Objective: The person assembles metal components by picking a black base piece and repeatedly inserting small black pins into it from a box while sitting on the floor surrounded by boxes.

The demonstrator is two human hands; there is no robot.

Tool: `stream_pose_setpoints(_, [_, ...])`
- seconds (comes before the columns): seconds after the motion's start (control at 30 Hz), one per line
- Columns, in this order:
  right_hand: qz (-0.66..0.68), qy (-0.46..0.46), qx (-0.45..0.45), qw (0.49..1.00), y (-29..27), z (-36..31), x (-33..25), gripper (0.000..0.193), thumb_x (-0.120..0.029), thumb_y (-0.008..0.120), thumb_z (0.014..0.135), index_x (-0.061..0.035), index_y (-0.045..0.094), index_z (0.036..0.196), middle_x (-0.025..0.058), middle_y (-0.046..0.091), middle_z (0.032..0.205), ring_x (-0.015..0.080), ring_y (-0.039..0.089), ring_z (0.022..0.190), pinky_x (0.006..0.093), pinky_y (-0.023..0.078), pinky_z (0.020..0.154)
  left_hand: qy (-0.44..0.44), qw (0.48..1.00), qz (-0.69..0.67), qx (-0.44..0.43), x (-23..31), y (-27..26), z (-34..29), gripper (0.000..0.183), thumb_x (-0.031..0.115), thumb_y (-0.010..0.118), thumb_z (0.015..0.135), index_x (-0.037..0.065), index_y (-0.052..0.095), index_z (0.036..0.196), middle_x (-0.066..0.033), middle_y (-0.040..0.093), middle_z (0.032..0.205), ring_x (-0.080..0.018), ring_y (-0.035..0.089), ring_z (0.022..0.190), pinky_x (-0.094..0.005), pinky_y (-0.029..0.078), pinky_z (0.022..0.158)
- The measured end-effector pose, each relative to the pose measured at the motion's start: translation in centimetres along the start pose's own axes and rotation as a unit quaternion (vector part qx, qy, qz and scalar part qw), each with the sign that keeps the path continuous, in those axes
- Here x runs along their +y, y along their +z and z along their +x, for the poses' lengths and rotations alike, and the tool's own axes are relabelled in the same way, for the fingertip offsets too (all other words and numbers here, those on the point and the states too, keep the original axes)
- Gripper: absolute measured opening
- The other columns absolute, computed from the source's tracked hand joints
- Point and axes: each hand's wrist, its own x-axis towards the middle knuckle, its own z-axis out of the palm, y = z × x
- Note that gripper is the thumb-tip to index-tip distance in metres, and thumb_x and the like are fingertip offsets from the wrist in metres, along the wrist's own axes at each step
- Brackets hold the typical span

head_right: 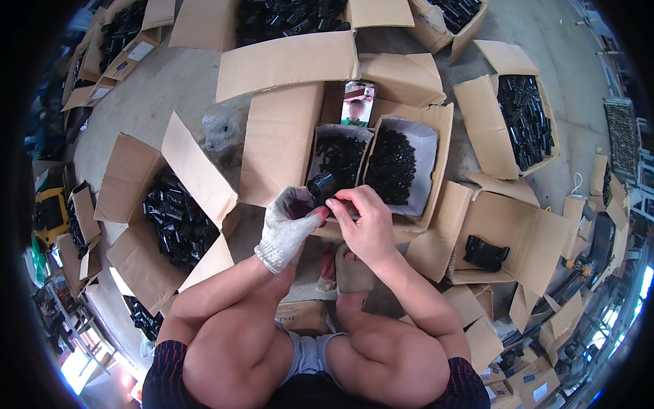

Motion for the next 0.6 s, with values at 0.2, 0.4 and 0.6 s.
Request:
stream_pose_setpoints(0.2, [-0.048, -0.032, -0.037, 0.998, 0.3, 0.1, 0.5, 0.021, -0.018, 0.067, 0.099, -0.0010, 0.058, 0.092, 0.0161, 0.058, 0.083, 0.0371, 0.061, 0.071, 0.0453, 0.049, 0.063, 0.029, 0.999, 0.014, -0.011, -0.2, 0.3, -0.1, 0.035, 0.004, 0.083, 0.083, 0.000, 0.063, 0.111, -0.0040, 0.069, 0.098, -0.0068, 0.062, 0.087, -0.0253, 0.054, 0.077])
stream_pose_setpoints(0.4, [-0.147, -0.106, -0.046, 0.982, -0.2, 0.1, 1.1, 0.027, -0.024, 0.070, 0.098, -0.0021, 0.058, 0.089, 0.0145, 0.055, 0.076, 0.0348, 0.058, 0.067, 0.0436, 0.047, 0.060, 0.043, 0.997, 0.055, -0.017, 0.0, 0.1, -0.3, 0.034, 0.000, 0.082, 0.083, 0.000, 0.063, 0.111, -0.0041, 0.070, 0.098, -0.0073, 0.065, 0.087, -0.0254, 0.056, 0.076])
stream_pose_setpoints(0.6, [-0.098, -0.082, -0.011, 0.992, -0.7, 0.3, -0.3, 0.027, -0.027, 0.073, 0.094, -0.0033, 0.060, 0.091, 0.0124, 0.059, 0.078, 0.0321, 0.062, 0.071, 0.0407, 0.050, 0.061, 0.017, 1.000, 0.013, -0.016, 0.9, 0.0, 0.0, 0.033, 0.001, 0.083, 0.084, 0.001, 0.063, 0.110, -0.0029, 0.069, 0.093, -0.0065, 0.064, 0.084, -0.0247, 0.055, 0.075])
